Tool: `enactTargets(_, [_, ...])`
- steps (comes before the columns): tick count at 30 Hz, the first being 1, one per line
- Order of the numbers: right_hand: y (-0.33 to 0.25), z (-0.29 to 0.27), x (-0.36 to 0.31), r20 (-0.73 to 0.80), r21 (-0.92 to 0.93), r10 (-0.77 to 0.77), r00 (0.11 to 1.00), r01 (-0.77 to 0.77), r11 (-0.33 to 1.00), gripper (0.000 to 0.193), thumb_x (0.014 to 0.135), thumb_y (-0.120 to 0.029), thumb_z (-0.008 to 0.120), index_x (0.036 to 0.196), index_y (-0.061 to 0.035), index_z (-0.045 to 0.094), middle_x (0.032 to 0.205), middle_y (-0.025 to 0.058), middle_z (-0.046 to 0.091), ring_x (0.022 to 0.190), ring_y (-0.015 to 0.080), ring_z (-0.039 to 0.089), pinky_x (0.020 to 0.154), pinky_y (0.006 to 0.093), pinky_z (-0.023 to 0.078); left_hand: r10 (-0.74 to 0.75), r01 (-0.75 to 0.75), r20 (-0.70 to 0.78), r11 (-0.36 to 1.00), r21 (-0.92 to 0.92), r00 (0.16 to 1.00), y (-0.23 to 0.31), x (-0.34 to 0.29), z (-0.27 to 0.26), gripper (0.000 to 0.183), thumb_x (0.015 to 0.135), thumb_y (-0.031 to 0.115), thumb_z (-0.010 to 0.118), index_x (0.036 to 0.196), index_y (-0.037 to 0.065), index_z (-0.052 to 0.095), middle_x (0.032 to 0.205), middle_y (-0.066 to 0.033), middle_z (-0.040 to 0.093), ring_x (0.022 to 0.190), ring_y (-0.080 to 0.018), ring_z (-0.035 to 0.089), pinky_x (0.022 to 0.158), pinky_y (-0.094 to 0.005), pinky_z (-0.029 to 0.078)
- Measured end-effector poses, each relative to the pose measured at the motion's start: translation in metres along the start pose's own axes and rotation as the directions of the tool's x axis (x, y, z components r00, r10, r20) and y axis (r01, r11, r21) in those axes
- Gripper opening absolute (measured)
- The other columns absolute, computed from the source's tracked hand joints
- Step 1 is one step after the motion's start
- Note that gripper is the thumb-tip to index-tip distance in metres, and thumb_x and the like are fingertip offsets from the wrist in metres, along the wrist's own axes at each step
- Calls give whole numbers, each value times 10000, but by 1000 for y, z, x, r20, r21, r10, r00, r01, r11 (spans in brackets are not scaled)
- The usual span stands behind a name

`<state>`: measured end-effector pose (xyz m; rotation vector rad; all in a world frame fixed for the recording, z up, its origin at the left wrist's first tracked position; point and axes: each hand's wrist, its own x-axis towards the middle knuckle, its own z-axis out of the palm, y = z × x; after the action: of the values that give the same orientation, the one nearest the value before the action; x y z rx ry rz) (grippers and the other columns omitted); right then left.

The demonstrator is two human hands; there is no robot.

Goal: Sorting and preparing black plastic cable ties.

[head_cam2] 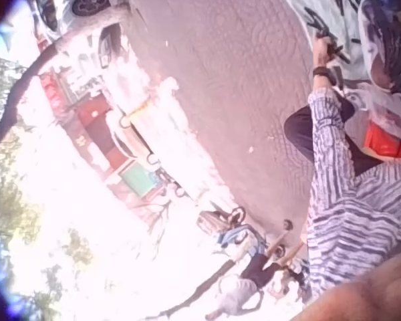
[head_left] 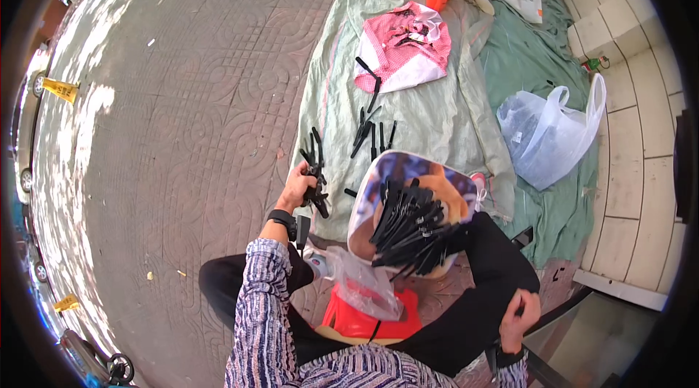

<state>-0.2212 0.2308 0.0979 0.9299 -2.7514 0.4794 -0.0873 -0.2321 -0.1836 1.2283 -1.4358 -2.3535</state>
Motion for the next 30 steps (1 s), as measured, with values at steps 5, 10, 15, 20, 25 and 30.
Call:
enactTargets(5, [-15, -2, 7, -50, 104, -124, 991, 129, 986, 175, 702, -13, 586, 870, -34, 547, 671, 107, 496, 601, 298, 500, 553, 379, 384, 29, 77, 171, 809, -582, 985, 60, -86, -3, 491, 542, 64, 457, 1025, 7, 520, 899, -141, 581, 667, -217, 531, 486, -325, 439])
enactTargets(10, [-36, -9, -7, 206, 498, 59, 977, -157, 853, 152, 770, -48, 584, 907, -1, 537, 775, 121, 577, 688, 231, 593, 614, 308, 453, 214, 100, 366, 731, -675, 906, 96, -192, 34, 553, 520, 113, 490, 1068, 46, 530, 962, -141, 557, 658, -232, 503, 420, -270, 375])
enactTargets(15, [-126, -45, -26, -8, 744, -215, 977, 149, 652, 187, 752, 35, 567, 937, 8, 577, 836, 103, 570, 722, 199, 579, 644, 285, 471, 48, 333, 537, 736, -589, 842, 80, -304, 70, 652, 495, 42, 507, 1146, 13, 478, 1034, -199, 554, 976, -361, 529, 643, -386, 490])
enactTargets(20, [-164, -31, -62, 54, 550, -714, 698, 576, 605, 339, 674, -105, 632, 988, -25, 532, 879, 132, 547, 917, 325, 525, 764, 409, 421, 11, 164, 529, 945, -283, 849, 17, -365, 94, 672, 475, -14, 501, 1144, -59, 463, 996, -210, 575, 728, -285, 611, 527, -337, 516])
enactTargets(25, [-144, -23, -97, 429, 673, -656, 621, 265, 691, 276, 755, -197, 617, 955, -27, 529, 788, 154, 550, 748, 362, 556, 635, 418, 438, -136, 466, 577, 748, -473, 805, -15, -392, 99, 628, 478, 2, 485, 1100, -84, 474, 860, -173, 605, 595, -241, 575, 472, -296, 463])
enactTargets(30, [-103, -11, -94, 450, 824, -294, 843, -265, 501, 309, 873, -324, 533, 839, -17, 523, 672, 41, 525, 603, 197, 561, 540, 333, 432, 147, 355, 611, 700, -620, 778, -13, -396, 96, 277, 496, 94, 542, 729, 26, 409, 834, -124, 417, 636, -208, 455, 390, -244, 375])
